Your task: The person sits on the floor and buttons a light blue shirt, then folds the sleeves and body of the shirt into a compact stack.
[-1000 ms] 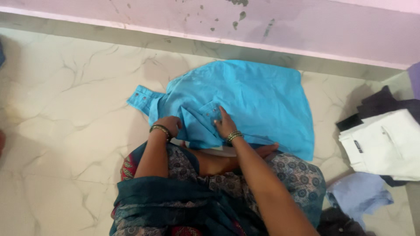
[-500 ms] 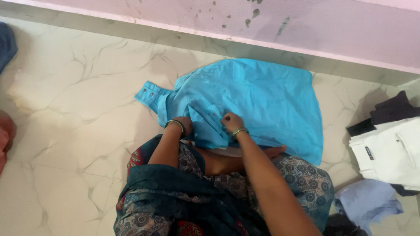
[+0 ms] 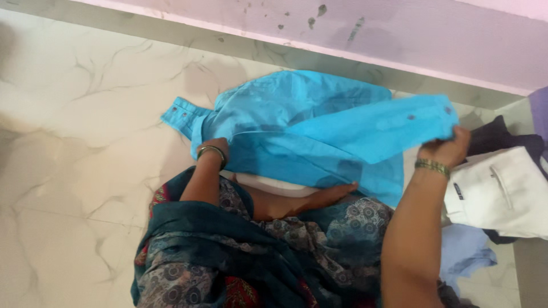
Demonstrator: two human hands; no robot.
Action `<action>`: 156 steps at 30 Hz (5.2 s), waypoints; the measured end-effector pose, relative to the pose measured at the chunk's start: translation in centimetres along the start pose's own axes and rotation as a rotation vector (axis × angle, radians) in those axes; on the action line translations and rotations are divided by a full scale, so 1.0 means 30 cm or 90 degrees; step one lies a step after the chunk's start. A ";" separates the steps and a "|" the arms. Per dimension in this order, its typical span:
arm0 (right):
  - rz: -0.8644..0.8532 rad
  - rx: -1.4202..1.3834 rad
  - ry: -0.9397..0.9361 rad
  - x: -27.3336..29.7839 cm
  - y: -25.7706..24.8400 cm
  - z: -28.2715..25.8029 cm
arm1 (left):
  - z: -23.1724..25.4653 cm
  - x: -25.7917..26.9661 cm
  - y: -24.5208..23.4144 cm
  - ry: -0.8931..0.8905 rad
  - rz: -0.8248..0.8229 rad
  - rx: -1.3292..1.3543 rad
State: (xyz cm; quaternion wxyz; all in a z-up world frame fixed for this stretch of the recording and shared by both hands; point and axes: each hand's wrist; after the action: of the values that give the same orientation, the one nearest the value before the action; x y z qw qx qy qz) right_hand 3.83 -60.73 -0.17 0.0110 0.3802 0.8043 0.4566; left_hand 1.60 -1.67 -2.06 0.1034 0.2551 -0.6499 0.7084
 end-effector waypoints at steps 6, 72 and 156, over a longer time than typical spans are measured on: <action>0.225 -0.112 -0.016 -0.063 -0.192 -0.092 | 0.002 0.049 -0.051 -0.120 0.063 0.044; -0.135 1.501 -0.349 -0.184 -0.127 0.151 | -0.367 0.153 -0.171 0.296 0.897 1.225; -0.980 0.855 -0.610 0.933 0.250 0.498 | 0.316 0.285 0.018 0.692 0.492 0.129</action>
State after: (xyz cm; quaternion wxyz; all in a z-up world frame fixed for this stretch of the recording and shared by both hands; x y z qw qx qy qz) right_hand -6.10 -30.28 5.90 0.3903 -0.1522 0.8203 -0.3894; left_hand -3.75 -12.55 1.95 0.1300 -0.3801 -0.4806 0.7795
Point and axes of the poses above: each hand's wrist, its own x-axis away from the middle knuckle, its own y-axis out of the palm, z = x × y, and after that the axes turned 7 degrees about z, right-handed
